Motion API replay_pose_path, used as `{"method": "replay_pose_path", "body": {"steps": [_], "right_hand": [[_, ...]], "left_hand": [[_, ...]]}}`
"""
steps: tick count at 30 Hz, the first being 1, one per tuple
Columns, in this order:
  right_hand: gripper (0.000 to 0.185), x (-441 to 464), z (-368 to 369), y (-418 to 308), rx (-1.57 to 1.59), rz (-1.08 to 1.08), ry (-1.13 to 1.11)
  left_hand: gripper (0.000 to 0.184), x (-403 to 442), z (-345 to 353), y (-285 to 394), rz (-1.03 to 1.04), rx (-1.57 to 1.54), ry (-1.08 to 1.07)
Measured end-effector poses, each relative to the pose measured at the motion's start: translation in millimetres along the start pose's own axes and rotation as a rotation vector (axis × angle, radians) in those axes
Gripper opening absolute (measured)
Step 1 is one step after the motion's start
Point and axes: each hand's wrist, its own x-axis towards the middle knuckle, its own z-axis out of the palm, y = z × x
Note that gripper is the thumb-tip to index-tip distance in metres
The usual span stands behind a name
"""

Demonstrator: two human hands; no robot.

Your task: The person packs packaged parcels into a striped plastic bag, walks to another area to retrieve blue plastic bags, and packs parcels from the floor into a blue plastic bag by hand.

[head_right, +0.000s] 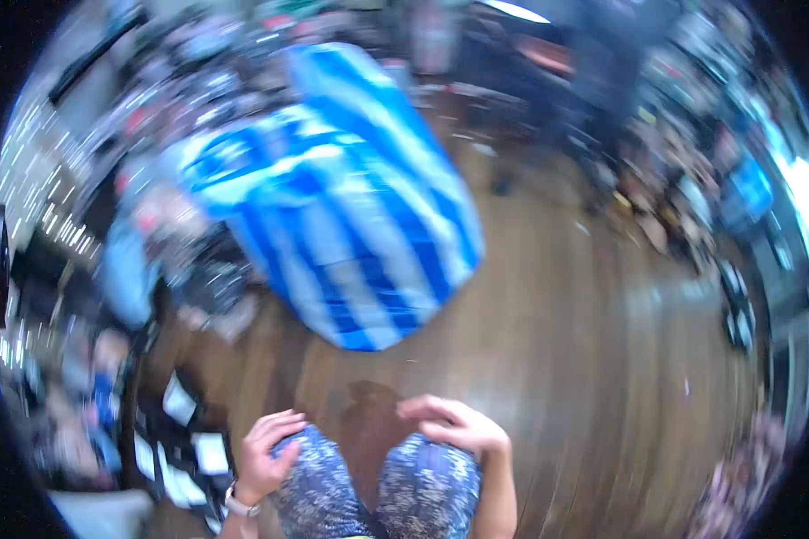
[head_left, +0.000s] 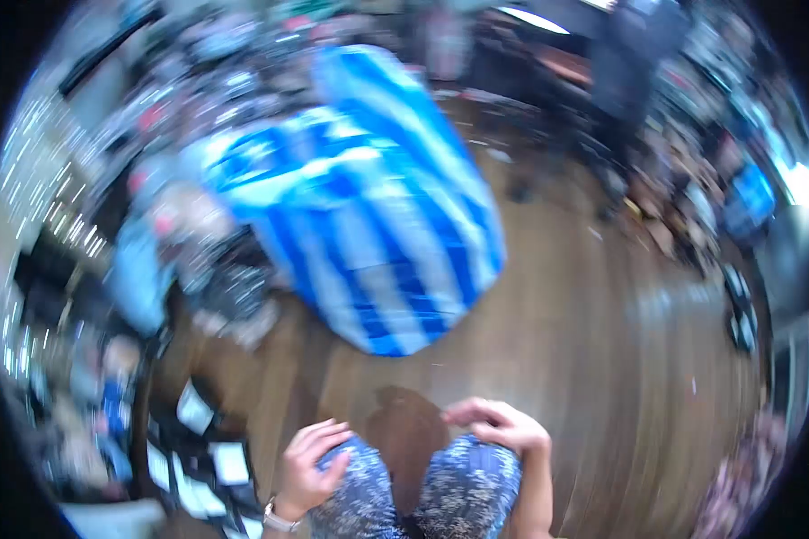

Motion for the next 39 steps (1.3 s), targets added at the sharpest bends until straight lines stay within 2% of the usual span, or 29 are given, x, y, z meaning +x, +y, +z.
{"method": "replay_pose_path", "body": {"steps": [2,4,5,7,9,10,13,14,16,18,20,23,25,26,28,30,33,36,39], "right_hand": [[0.037,8.1,3.0,1.2,-0.025,0.043,-0.294],[0.035,19.4,8.9,-0.2,-0.010,0.115,-0.321],[0.035,24.3,9.6,0.4,-0.034,0.129,-0.323],[0.035,32.2,11.2,-1.8,-0.056,0.145,-0.310],[0.038,38.3,30.5,-28.8,-0.053,0.314,-0.148],[0.039,38.8,39.4,-37.9,-0.062,0.383,-0.097],[0.033,46.9,52.9,-52.0,-0.243,0.372,0.002],[0.033,45.3,52.3,-47.7,-0.299,0.365,0.026],[0.031,50.8,63.8,-61.1,-0.758,0.175,0.070],[0.030,52.9,71.6,-63.0,-0.995,0.187,0.131],[0.035,53.1,60.2,-49.2,-0.969,0.224,0.142],[0.040,72.6,46.5,-63.2,-0.689,0.419,-0.049],[0.041,74.8,39.2,-12.9,-0.464,0.568,0.021],[0.043,79.2,41.9,-12.7,-0.453,0.657,0.032],[0.047,81.8,46.6,1.9,-0.393,0.678,-0.001],[0.050,85.8,56.9,-13.1,-0.286,0.746,0.024],[0.057,79.7,81.4,-41.1,-0.586,0.762,0.151],[0.059,54.1,119.0,-81.3,-1.093,0.832,0.095],[0.070,4.5,149.5,-119.6,-1.006,0.868,0.054]], "left_hand": [[0.031,-15.2,-4.4,-4.1,0.020,0.044,0.095],[0.034,-29.3,-6.4,-8.9,-0.007,0.069,0.180],[0.045,-37.8,-6.3,-13.4,-0.013,0.074,0.173],[0.051,-49.1,-9.3,-9.5,-0.083,0.062,0.263],[0.070,-63.6,-2.9,-11.9,-0.137,0.061,0.300],[0.070,-68.8,-1.2,-13.0,-0.157,0.070,0.319],[0.080,-73.7,0.9,-15.5,-0.190,0.066,0.332],[0.080,-72.4,1.0,-18.0,-0.197,0.080,0.327],[0.081,-67.0,-0.7,-24.1,-0.151,0.100,0.320],[0.080,-58.2,-5.6,-28.2,-0.130,0.136,0.297],[0.073,-49.8,-7.9,-29.0,-0.157,0.083,0.305],[0.070,-34.0,-9.8,-17.0,-0.221,0.045,0.212],[0.066,-14.7,-19.2,4.1,-0.254,0.079,0.091],[0.063,-8.3,-18.8,11.1,-0.283,0.033,0.078],[0.060,1.2,-20.3,22.9,-0.355,0.048,0.020],[0.057,2.1,-19.5,24.7,-0.412,0.078,-0.007],[0.058,7.1,-32.7,47.5,-0.605,0.166,-0.138],[0.059,-6.0,-43.9,68.9,-0.683,0.255,-0.189],[0.062,-44.7,-38.2,86.7,-0.727,0.335,-0.182]]}}
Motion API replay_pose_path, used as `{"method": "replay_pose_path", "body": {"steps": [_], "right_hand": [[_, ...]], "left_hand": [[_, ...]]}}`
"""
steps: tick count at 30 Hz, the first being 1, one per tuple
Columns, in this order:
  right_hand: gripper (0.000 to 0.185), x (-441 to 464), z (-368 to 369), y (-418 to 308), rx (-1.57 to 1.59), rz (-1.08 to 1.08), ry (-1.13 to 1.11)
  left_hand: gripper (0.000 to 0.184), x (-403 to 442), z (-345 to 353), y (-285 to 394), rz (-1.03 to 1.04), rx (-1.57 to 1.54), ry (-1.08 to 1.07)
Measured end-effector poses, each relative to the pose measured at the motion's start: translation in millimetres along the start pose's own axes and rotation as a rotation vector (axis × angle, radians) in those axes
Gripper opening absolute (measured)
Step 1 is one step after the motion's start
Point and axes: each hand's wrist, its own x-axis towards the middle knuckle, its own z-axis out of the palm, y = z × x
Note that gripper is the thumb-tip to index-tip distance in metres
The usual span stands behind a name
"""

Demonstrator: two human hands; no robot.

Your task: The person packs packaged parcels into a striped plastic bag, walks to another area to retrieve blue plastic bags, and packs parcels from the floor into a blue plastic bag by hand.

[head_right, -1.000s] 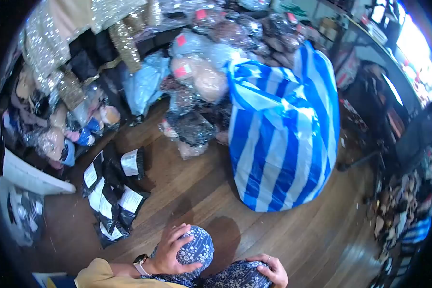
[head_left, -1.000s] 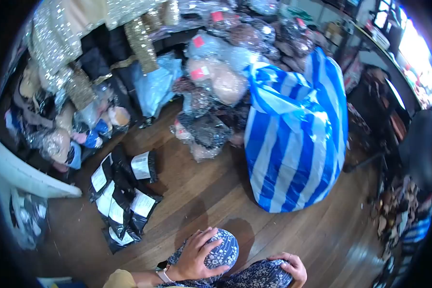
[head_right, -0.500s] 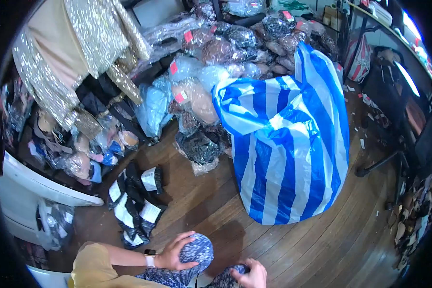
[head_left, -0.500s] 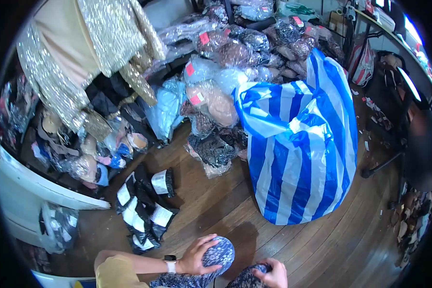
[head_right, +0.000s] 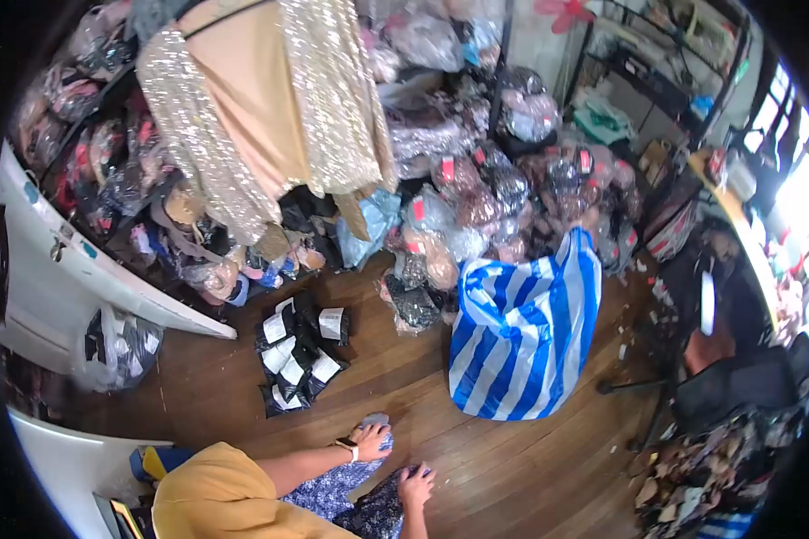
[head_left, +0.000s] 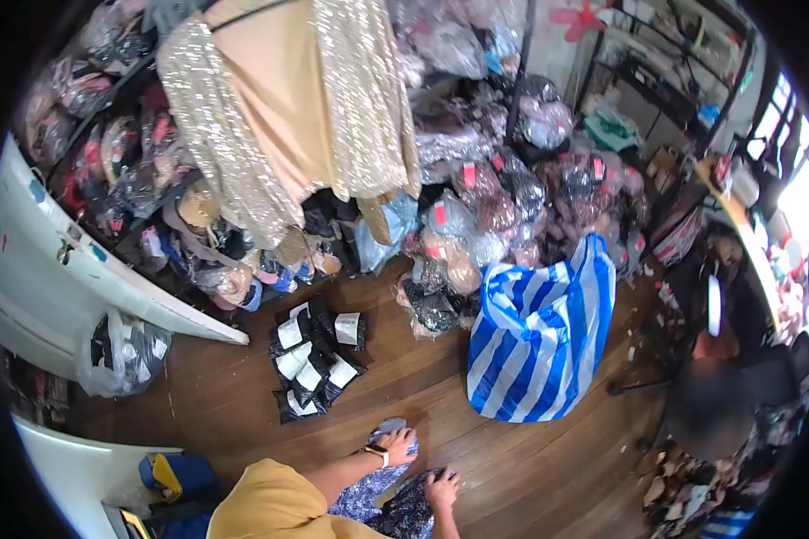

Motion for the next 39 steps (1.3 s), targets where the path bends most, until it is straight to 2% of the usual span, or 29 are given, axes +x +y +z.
{"method": "replay_pose_path", "body": {"steps": [1,2,3,5,7,9,11,13,14,16,17,18,19,21,23,24,25,26,27,29,30,32,33,35,36,37,38,39], "right_hand": [[0.073,-26.4,-3.4,-1.1,-0.010,0.001,-0.031],[0.075,-47.5,-6.1,0.2,-0.045,0.015,-0.138],[0.077,-68.8,-8.4,3.1,-0.082,0.034,-0.249],[0.076,-103.9,-13.4,6.2,-0.136,0.013,-0.301],[0.080,-100.8,8.8,33.5,-0.199,-0.124,-0.500],[0.067,-98.9,-2.5,40.3,-0.318,-0.338,-0.579],[0.055,-86.9,-24.1,26.7,-0.455,-0.403,-0.584],[0.045,-67.8,-41.6,5.0,-0.604,-0.475,-0.515],[0.041,-57.0,-44.5,-9.3,-0.676,-0.527,-0.471],[0.037,-39.7,-40.9,-43.0,-0.841,-0.691,-0.441],[0.038,-39.5,-40.9,-70.4,-0.970,-0.829,-0.520],[0.038,-39.9,-41.7,-98.7,-1.080,-0.980,-0.589],[0.034,-34.0,-24.2,-112.1,-1.019,-0.895,-0.464],[0.030,-114.7,-43.6,-199.2,-0.823,-1.081,-0.508],[0.028,-177.7,-29.8,-270.1,-0.906,-0.922,-0.605],[0.029,-191.0,-12.6,-288.8,-0.828,-1.034,-0.571],[0.030,-204.0,5.3,-305.8,-0.742,-1.142,-0.537],[0.030,-222.6,22.5,-326.0,-0.777,-1.160,-0.550],[0.031,-242.4,39.2,-346.3,-0.724,-1.218,-0.586],[0.031,-269.9,74.6,-374.6,-0.690,-1.293,-0.635],[0.031,-282.6,94.8,-387.6,-0.646,-1.299,-0.699],[0.029,-296.3,140.4,-405.5,-0.662,-1.233,-0.798],[0.028,-299.7,160.6,-409.7,-0.646,-1.441,-0.778],[0.029,-319.4,190.2,-435.5,-0.881,-1.178,-0.917],[0.030,-363.6,183.1,-460.3,-0.910,-1.013,-1.003],[0.031,-365.3,198.1,-476.1,-0.819,-0.873,-1.081],[0.031,-376.3,204.2,-495.4,-0.720,-0.866,-1.097],[0.031,-392.2,207.5,-517.8,-0.617,-0.860,-1.107]], "left_hand": [[0.064,-19.4,-5.0,-1.3,-0.033,0.000,-0.009],[0.068,-45.7,-20.4,3.5,-0.100,0.083,-0.121],[0.068,-72.7,-27.9,2.1,-0.114,0.058,-0.120],[0.072,-122.9,-34.9,-15.6,-0.071,0.057,-0.229],[0.074,-166.8,-16.1,-45.4,-0.120,-0.195,-0.298],[0.066,-217.4,-28.6,-54.3,-0.279,-0.485,-0.247],[0.062,-262.9,-49.1,-61.4,-0.380,-0.646,-0.349],[0.052,-307.4,-65.6,-59.3,-0.530,-0.601,-0.417],[0.052,-328.8,-51.8,-64.3,-0.565,-0.643,-0.382],[0.044,-370.3,6.3,-72.1,-0.560,-0.534,-0.130],[0.044,-385.0,45.5,-73.2,-0.611,-0.581,-0.109],[0.041,-405.0,50.7,-62.9,-0.679,-0.659,-0.078],[0.039,-421.7,53.1,-49.0,-0.759,-0.751,-0.025],[0.034,-442.8,65.2,-23.7,-0.862,-0.860,0.110],[0.030,-453.0,76.1,5.5,-0.938,-0.961,0.241],[0.028,-454.3,80.8,19.2,-0.994,-1.053,0.307],[0.026,-458.0,60.5,27.1,-1.176,-1.458,0.324],[0.025,-464.2,22.7,37.0,-1.418,-1.818,0.403],[0.029,-465.4,32.4,46.6,-1.293,-1.776,0.545],[0.028,-462.3,54.0,38.2,-1.472,-2.184,0.464],[0.028,-464.8,60.4,18.5,-1.476,-2.205,0.490],[0.025,-480.3,55.9,-16.9,-1.536,-2.205,0.777],[0.024,-488.0,53.3,-18.9,-1.574,-2.209,0.899],[0.022,-533.4,3.4,-58.0,-1.707,-2.119,0.799],[0.020,-537.5,43.6,-86.6,-1.758,-1.975,0.853],[0.021,-555.8,60.0,-113.2,-1.588,-1.305,0.669],[0.024,-575.7,63.9,-143.5,-1.327,-0.680,0.475],[0.030,-596.4,52.3,-169.5,-1.332,-0.486,0.501]]}}
